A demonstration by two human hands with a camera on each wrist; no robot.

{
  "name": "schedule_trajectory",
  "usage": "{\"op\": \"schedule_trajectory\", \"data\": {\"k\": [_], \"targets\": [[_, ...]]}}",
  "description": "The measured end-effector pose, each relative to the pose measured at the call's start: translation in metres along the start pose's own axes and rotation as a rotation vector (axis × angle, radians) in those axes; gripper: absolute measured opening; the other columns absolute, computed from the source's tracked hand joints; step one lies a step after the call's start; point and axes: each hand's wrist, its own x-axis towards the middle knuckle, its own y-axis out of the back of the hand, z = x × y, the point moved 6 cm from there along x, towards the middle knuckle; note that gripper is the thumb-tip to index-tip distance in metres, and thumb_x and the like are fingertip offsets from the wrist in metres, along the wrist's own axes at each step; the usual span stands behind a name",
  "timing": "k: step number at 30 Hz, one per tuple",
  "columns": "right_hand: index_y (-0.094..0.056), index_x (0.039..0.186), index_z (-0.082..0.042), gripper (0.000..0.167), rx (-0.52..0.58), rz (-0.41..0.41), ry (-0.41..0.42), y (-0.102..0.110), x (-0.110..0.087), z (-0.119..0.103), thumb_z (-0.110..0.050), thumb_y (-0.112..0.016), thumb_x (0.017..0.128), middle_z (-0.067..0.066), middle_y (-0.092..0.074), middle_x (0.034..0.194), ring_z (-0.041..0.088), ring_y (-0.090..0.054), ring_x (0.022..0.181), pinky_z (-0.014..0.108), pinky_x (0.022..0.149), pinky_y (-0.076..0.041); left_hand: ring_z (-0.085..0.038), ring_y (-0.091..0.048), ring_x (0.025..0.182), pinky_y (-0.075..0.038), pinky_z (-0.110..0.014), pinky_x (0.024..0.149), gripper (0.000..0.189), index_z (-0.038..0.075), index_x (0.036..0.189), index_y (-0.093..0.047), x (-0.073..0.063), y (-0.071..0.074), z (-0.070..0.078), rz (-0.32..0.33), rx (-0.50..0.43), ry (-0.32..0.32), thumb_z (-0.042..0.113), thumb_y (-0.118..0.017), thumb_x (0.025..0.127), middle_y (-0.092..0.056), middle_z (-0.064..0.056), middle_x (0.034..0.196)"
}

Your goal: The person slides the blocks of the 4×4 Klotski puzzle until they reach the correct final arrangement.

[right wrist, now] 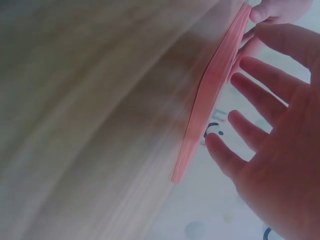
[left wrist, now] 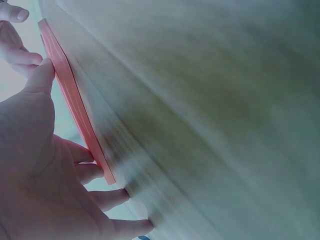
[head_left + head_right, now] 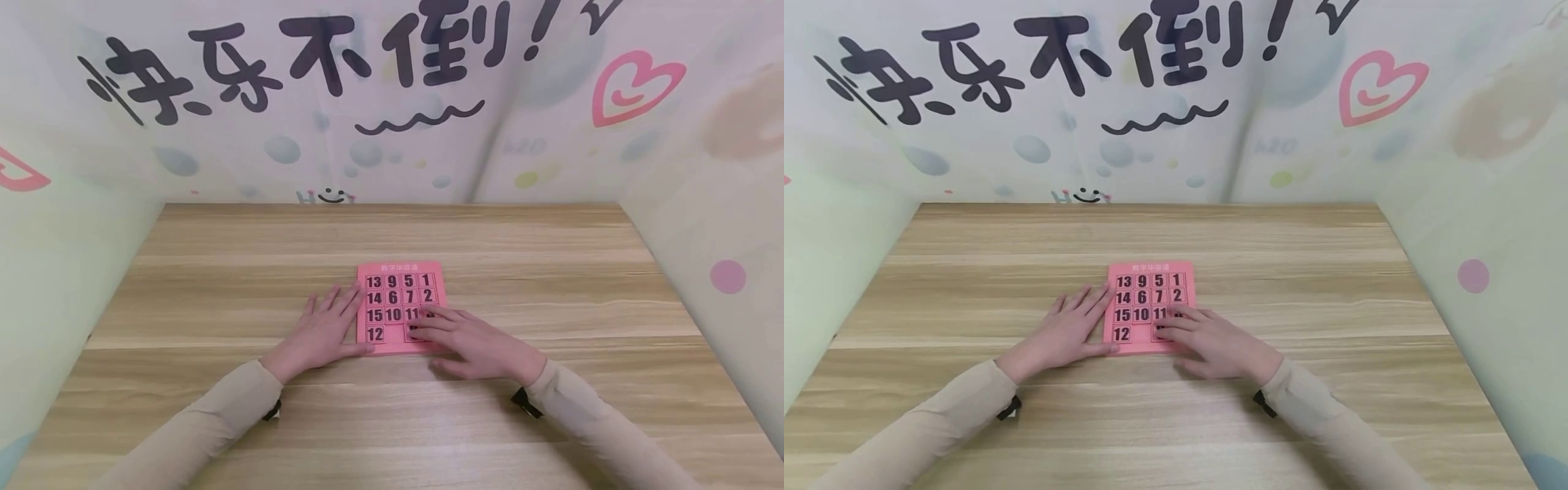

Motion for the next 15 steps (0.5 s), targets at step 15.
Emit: {"op": "schedule_trajectory", "data": {"k": [15], "targets": [[-0.051, 0.140, -0.010, 0.054, -0.025, -0.002, 0.036, -0.002, 0.020, -0.010, -0.031, -0.063, 0.091, 0.004, -0.044, 0.148, 0.034, -0.027, 0.140, 0.059, 0.111, -0.020, -0.041, -0.009, 0.143, -0.008, -0.065, 0.110, 0.097, 0.007, 0.155, -0.017, -0.001, 0.001, 0.001, -0.008, 0.005, 0.004, 0.068, -0.050, 0.087, -0.009, -0.009, 0.160]]}}
